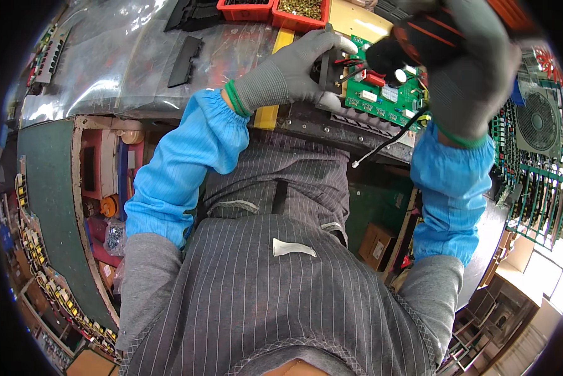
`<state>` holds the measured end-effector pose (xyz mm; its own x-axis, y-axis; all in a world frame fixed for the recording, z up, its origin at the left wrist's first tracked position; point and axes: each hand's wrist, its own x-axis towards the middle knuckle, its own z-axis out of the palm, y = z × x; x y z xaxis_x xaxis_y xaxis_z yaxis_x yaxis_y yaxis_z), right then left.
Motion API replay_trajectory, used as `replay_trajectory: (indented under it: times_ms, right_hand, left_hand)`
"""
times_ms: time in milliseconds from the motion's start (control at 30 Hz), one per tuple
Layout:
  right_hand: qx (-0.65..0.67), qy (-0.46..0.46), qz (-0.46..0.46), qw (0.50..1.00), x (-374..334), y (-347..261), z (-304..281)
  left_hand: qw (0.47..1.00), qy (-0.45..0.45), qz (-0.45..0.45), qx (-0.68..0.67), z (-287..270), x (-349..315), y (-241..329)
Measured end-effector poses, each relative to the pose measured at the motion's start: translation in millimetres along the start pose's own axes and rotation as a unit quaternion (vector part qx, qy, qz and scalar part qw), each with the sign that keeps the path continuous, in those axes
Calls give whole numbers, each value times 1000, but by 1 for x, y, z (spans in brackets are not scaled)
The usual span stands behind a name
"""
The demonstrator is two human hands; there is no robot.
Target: Assemble electronic circuit boards onto a metal enclosure and apply a coating or adhesive using a brush.
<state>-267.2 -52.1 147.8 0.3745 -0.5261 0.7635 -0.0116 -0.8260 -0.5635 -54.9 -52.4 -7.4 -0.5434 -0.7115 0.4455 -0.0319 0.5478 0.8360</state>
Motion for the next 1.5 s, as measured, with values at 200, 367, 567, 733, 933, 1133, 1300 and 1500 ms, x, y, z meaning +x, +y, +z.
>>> replay_trajectory:
  times_ms: [200,367,567,733,933,1133,1300,1500]
  right_hand:
    - [-42,254,208,944,6,-66,-52]
    - [-89,338,396,849,-79,-54,-131]
    - [-364,82,514,772,-240,34,-179]
    - [-645,-134,380,649,-237,15,-97]
    - [-382,-51,394,834,-245,2,-25]
    - [84,123,537,830,-237,-19,-5]
    - [-25,158,471,868,-236,-30,21]
    - [-26,25,457,889,-168,-22,51]
  left_hand:
    - [997,62,-38,29,-9,-16,1]
    - [993,28,-91,64,-23,-27,-1]
    - [968,-83,-189,145,-2,-6,3]
    - [956,-101,-168,219,1,-8,-7]
    - [961,-35,-99,255,-1,-7,2]
    - [986,49,-94,130,19,-23,14]
    - [968,106,-43,225,25,-61,25]
    - [922,316,-4,224,-4,-118,37]
